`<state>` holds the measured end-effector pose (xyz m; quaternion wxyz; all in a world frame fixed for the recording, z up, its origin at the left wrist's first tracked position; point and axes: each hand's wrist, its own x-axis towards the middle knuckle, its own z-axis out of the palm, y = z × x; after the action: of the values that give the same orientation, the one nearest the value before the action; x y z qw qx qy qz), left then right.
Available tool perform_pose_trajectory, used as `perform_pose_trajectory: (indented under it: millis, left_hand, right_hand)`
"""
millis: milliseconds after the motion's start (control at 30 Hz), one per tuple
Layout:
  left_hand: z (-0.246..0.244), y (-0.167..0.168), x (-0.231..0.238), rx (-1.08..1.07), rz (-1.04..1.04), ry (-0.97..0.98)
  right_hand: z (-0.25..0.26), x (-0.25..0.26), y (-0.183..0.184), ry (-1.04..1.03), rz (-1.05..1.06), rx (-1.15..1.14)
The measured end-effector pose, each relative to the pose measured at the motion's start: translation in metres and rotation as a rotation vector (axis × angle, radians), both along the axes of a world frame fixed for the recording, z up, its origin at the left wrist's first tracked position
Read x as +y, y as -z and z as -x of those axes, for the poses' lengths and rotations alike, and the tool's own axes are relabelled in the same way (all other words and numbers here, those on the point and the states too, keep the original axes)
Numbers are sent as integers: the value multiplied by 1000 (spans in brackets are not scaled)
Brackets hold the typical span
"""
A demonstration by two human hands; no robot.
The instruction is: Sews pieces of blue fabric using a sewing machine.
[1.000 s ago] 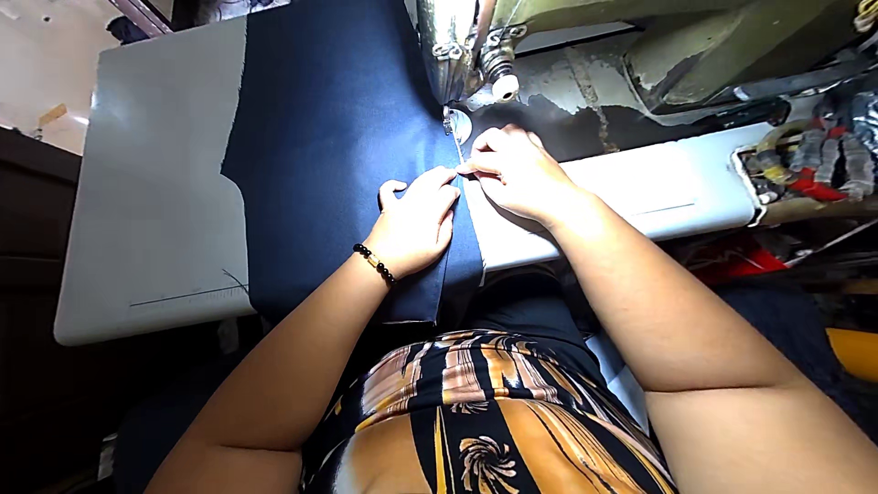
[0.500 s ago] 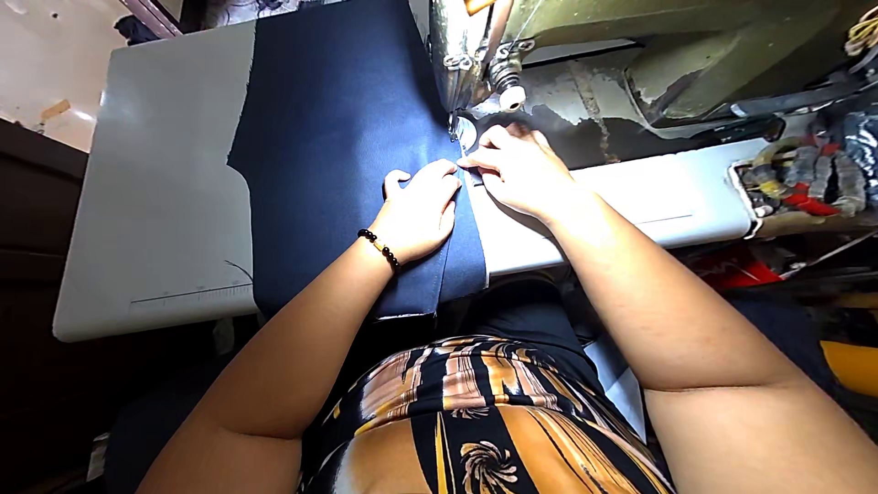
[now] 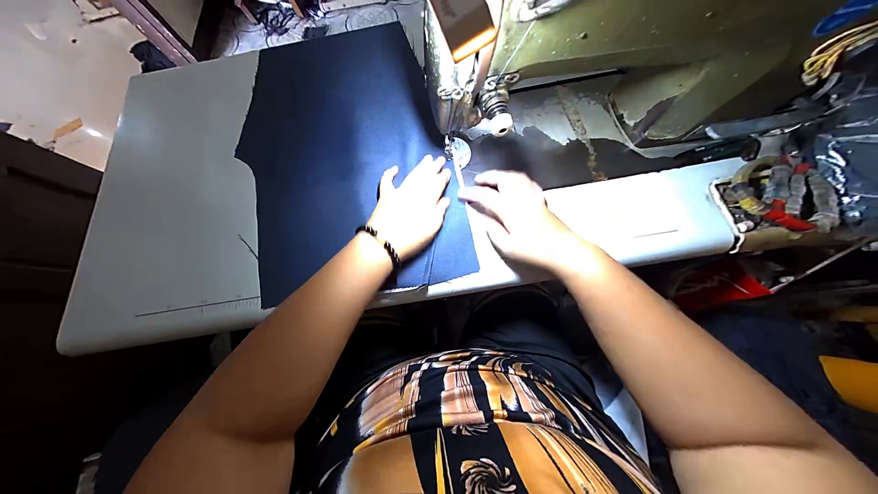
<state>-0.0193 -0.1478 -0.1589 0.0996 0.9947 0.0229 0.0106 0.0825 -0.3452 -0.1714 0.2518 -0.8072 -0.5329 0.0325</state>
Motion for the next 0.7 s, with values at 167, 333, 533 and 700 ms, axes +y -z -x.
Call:
perform_pose_trajectory:
  millis: [167, 333, 533, 700]
  left_hand:
    - [67, 11, -61, -18, 179, -82]
    - [65, 15, -52, -83, 200, -71]
    - [54, 14, -44, -73, 198, -79]
    - [26, 14, -21, -92, 186, -89]
  right_hand:
    - [34, -36, 23, -206, -258, -108]
    - [32, -32, 20, -228, -267, -107]
    - [23, -22, 10, -212, -153, -81]
    - [-6, 2, 4, -255, -110, -111]
